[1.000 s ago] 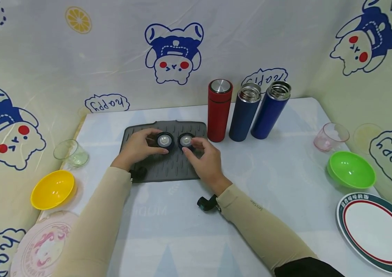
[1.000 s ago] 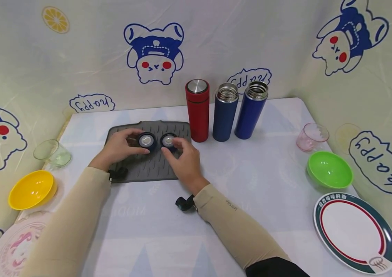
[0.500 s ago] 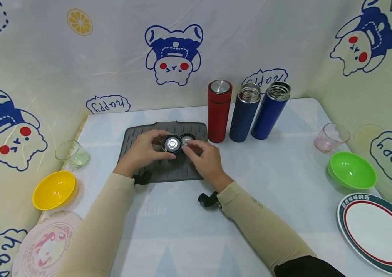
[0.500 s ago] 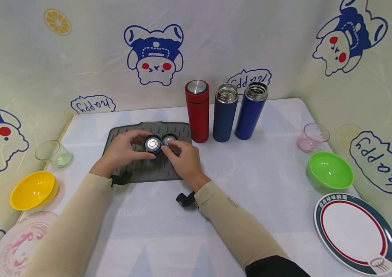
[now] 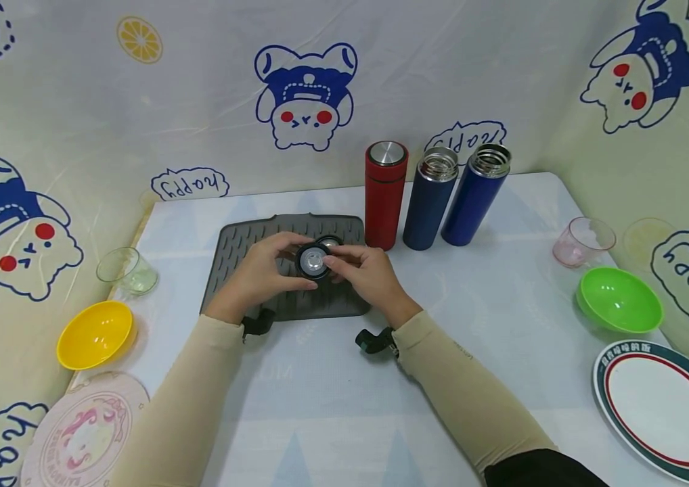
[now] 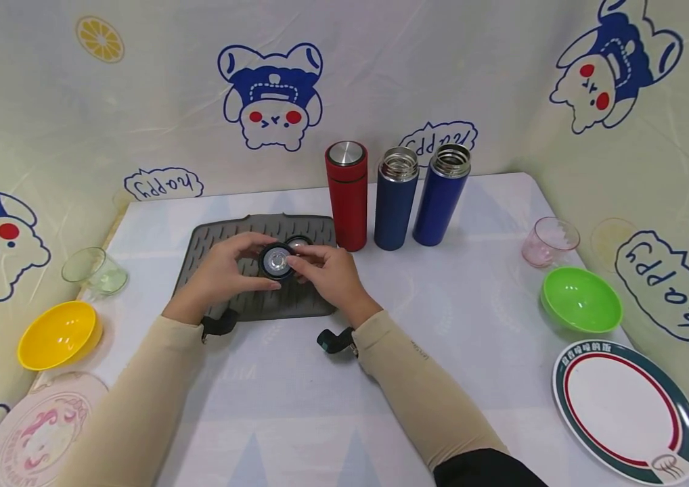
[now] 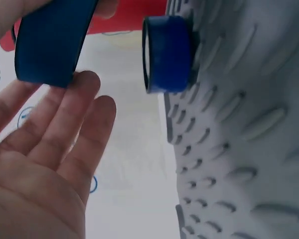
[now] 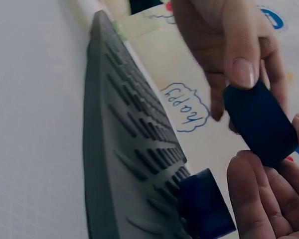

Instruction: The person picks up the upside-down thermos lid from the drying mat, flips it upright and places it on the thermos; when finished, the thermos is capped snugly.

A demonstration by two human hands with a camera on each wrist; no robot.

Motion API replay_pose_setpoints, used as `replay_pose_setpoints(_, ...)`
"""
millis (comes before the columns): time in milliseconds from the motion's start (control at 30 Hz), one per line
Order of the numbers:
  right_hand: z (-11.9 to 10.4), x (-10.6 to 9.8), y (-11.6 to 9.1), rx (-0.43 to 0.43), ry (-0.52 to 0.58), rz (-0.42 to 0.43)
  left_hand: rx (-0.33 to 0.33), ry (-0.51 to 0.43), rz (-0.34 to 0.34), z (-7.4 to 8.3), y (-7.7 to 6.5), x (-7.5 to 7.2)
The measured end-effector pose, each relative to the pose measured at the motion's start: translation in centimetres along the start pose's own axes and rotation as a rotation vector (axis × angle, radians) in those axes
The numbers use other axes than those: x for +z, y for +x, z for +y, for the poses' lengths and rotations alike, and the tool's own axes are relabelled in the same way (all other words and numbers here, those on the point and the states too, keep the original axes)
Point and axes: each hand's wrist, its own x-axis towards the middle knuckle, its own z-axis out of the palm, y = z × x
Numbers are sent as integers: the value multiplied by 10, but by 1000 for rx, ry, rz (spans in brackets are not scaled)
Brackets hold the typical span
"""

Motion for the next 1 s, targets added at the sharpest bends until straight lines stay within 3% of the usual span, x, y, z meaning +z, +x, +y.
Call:
replay_pose_setpoints(100, -2, -4, 0, 39, 41, 10, -23, -14, -2, 0, -2, 5)
replay_pose_setpoints(233, -14, -8, -4, 60, 34, 16, -117, -90, -29, -1, -5, 9)
replay_pose_setpoints(367, -26, -12, -10, 36, 28, 14, -218, -295, -50, 0, -6, 11)
replay_pose_setpoints(500, -32, -14, -11, -25, 14, 9, -311, -566, -76, 2, -4, 13)
replay_pose_setpoints(667, -35, -15, -13, -94, -16, -4, -358, -809, -158, 6, -1, 17)
replay_pose_setpoints(833, -37, -18, -14, -157, -3, -52, -359, -847, -167, 11, -1, 18)
replay_pose_setpoints(1000, -38, -23, -14, -242, -17, -124, -335, -805, -132, 15, -3, 16)
